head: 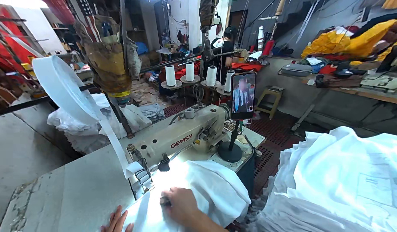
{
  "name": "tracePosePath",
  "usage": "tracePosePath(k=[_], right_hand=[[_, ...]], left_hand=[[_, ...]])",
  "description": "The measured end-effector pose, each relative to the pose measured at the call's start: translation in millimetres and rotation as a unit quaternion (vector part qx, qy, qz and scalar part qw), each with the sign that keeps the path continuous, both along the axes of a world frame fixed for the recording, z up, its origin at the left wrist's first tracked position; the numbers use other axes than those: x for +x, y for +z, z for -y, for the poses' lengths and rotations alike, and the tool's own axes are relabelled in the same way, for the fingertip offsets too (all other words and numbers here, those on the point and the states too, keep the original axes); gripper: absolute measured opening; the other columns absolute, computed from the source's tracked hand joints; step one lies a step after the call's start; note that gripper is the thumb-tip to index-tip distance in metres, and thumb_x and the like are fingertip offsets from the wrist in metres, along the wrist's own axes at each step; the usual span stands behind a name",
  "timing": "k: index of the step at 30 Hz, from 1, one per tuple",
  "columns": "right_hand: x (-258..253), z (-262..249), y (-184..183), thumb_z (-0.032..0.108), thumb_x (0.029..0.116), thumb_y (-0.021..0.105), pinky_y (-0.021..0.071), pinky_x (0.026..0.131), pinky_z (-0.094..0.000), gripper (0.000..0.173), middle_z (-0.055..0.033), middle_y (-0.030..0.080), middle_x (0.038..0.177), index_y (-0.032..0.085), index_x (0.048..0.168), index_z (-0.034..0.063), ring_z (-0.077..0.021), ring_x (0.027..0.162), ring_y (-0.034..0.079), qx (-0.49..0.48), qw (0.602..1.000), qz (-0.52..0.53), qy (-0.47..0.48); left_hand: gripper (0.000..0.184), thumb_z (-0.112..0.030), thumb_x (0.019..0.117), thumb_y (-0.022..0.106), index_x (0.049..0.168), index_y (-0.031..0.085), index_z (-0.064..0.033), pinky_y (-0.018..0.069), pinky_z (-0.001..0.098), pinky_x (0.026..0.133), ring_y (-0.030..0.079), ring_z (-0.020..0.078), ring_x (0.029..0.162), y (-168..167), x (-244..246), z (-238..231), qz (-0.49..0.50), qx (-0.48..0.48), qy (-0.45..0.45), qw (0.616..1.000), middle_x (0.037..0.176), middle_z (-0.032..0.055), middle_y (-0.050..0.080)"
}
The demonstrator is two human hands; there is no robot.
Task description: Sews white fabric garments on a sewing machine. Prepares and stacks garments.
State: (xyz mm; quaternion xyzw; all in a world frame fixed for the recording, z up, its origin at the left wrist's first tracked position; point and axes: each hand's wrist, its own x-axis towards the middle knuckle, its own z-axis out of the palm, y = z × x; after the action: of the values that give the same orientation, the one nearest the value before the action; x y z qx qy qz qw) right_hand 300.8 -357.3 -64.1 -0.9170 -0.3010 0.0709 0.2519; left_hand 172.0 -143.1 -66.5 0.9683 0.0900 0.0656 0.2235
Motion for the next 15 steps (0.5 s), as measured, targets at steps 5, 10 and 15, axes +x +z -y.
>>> tracePosePath(k=[5,10,15], right_hand=[[50.0,64.9,1.6,0.037,0.0991,0.058,0.0583,0.088,-0.0539,0.034,-0.0062,0.073,0.119,0.073,0.124,0.0199,-0.0265,0.106,0.072,-0.03,0.99,0.057,-0.123],[90.9,110.9,-5.1,0.036,0.1,0.059,0.0537,0.087,-0.0668,0.038,-0.0161,0.073,0.119,0.07,0.13,0.0154,-0.0397,0.106,0.07,-0.059,0.979,0.079,-0.177],[71.7,84.9,28.9,0.017,0.1005,0.054,0.0525,0.083,-0.067,0.039,-0.0225,0.066,0.127,0.064,0.138,0.0112,-0.046,0.106,0.068,-0.128,0.979,0.041,-0.151]], left_hand=[[0.038,-0.012,0.1036,0.048,0.134,0.063,0.0047,0.0382,0.0501,0.119,0.049,0.0349,0.142,-9.2,23.0,10.2,0.106,-0.038,-0.051,0.992,0.15,0.0214,0.053],[0.047,-0.025,0.1091,0.04,0.149,0.052,-0.004,0.0198,0.0462,0.128,0.033,0.0234,0.153,-4.2,37.4,40.4,-0.003,-0.028,-0.07,0.997,0.162,0.0108,0.04],[0.053,-0.036,0.1092,0.035,0.148,0.054,-0.0055,0.0193,0.0521,0.127,0.035,0.0212,0.152,-28.2,38.2,44.7,0.06,0.075,-0.049,0.994,0.162,0.0051,0.042]])
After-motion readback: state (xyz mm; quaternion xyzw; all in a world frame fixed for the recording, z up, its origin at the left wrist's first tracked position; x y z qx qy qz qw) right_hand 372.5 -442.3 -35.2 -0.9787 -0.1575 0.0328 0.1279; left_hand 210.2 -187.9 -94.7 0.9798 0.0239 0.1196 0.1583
